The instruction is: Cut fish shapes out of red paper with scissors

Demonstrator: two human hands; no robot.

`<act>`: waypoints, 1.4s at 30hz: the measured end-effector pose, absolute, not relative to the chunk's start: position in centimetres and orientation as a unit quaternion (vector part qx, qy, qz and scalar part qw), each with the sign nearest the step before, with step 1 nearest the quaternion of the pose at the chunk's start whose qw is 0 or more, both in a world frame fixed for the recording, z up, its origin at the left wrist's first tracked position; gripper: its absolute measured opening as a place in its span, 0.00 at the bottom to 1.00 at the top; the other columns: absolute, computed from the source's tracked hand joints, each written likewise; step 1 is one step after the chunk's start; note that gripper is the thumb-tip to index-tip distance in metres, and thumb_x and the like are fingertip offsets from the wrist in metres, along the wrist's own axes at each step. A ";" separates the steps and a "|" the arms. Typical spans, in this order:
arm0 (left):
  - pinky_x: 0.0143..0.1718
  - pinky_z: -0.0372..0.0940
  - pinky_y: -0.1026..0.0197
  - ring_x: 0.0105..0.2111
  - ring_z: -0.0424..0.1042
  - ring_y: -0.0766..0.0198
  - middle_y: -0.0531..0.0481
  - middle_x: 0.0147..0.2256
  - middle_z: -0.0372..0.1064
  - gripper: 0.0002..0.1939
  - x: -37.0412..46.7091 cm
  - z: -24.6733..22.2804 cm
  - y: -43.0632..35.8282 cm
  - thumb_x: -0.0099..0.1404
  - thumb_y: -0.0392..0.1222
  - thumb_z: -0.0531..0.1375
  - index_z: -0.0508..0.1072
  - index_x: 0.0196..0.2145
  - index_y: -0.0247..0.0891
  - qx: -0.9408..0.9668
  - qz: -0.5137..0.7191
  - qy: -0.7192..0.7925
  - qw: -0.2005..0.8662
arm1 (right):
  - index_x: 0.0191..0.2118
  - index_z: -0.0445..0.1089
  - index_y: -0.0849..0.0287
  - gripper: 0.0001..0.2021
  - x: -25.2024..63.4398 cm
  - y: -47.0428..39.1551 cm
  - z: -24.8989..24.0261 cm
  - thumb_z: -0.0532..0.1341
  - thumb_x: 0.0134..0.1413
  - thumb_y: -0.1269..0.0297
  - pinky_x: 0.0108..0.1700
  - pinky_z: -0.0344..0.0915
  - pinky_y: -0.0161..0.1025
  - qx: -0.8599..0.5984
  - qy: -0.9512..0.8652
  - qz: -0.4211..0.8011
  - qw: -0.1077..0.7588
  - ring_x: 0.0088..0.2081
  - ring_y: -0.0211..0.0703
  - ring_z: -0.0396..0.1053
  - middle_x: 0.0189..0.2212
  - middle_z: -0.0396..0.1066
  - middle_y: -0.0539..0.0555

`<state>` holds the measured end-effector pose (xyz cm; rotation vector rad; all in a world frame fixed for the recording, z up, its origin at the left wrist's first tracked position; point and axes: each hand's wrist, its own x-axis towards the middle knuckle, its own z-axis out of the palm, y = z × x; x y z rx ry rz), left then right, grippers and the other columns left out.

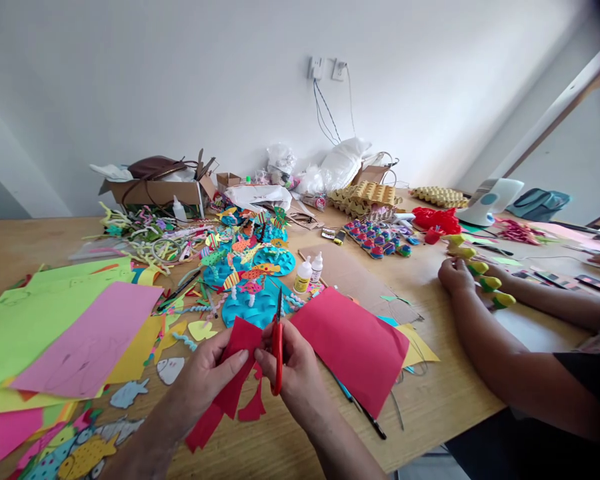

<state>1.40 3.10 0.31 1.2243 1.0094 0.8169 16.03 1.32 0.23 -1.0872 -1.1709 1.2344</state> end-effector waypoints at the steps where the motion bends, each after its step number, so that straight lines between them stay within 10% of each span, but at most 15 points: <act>1: 0.32 0.64 0.63 0.31 0.70 0.60 0.52 0.29 0.74 0.14 1.3 0.3 3.2 0.55 0.48 0.62 0.74 0.37 0.39 0.531 0.356 0.445 0.627 | 0.29 0.61 0.58 0.10 16.2 1.1 0.2 0.62 0.44 0.61 0.27 0.57 0.33 -0.459 -0.499 0.514 0.525 0.26 0.37 0.58 0.24 0.60 0.48; 19: 0.32 0.64 0.62 0.32 0.72 0.59 0.52 0.33 0.75 0.12 -0.3 2.3 3.9 0.59 0.46 0.59 0.73 0.38 0.39 0.576 0.232 0.423 0.660 | 0.21 0.55 0.59 0.16 20.8 -1.2 0.8 0.55 0.57 0.59 0.21 0.44 0.31 -0.489 -0.737 0.416 0.215 0.21 0.32 0.47 0.17 0.51 0.43; 42: 0.22 0.59 0.66 0.23 0.69 0.62 0.52 0.26 0.73 0.13 -0.8 3.1 3.9 0.55 0.49 0.57 0.73 0.31 0.37 0.631 0.170 0.474 0.591 | 0.20 0.57 0.59 0.15 21.1 -1.1 1.7 0.53 0.57 0.64 0.21 0.45 0.32 -0.487 -0.772 0.362 0.191 0.20 0.32 0.51 0.16 0.55 0.44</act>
